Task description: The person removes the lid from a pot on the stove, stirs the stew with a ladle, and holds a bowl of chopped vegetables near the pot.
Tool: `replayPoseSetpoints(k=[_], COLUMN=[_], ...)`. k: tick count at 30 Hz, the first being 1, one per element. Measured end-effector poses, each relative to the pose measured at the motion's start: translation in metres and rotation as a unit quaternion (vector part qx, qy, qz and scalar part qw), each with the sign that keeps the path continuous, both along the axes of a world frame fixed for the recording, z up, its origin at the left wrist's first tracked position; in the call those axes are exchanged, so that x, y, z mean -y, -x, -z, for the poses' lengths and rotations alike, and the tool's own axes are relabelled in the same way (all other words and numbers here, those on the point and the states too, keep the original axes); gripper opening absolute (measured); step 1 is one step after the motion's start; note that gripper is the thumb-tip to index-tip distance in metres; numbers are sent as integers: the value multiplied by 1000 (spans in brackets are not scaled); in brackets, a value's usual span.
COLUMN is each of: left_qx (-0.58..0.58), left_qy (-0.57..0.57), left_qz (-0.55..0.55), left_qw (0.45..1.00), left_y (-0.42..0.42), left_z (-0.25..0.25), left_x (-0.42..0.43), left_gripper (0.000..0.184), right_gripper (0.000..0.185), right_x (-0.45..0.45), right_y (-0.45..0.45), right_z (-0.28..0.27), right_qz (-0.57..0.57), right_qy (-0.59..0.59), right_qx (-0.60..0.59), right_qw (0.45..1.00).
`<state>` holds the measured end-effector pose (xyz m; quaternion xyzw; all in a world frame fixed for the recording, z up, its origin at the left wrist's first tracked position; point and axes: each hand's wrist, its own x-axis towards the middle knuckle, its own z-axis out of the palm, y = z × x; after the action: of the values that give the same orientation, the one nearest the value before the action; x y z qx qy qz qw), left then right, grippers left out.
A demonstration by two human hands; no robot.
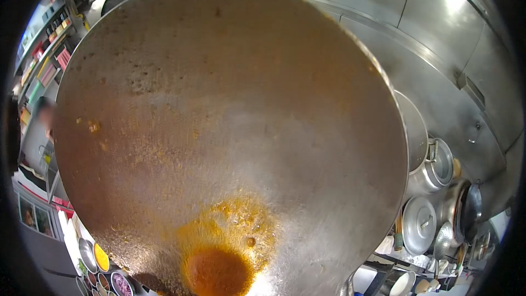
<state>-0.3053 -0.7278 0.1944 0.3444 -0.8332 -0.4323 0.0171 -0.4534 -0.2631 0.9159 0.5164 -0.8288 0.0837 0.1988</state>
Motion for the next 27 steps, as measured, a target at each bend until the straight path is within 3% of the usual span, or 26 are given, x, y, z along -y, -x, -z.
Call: replayPoseSetpoints(k=[8, 15, 17, 24, 27], left_qx=[-24, -54, -60, -77, -84], left_qy=[12, 28, 32, 47, 60], left_qz=[-1, -6, -6, -7, -3], left_qw=[1000, 998, 998, 996, 995], left_y=[22, 47, 52, 57, 51], left_z=[-5, -16, -21, -20, -18], left_x=[7, 14, 14, 13, 12], left_gripper=[39, 39, 39, 39, 39], right_gripper=[33, 31, 31, 34, 47], right_x=[2, -11, -3, -23, -30], right_y=[2, -4, -1, 3, 0], right_z=[7, 12, 18, 19, 0], right_qz=[-123, -115, -113, -92, -122], right_qy=[-30, -17, 37, 38, -109], right_qx=[-246, -347, -397, -285, -177], right_qw=[961, 931, 910, 953, 971])
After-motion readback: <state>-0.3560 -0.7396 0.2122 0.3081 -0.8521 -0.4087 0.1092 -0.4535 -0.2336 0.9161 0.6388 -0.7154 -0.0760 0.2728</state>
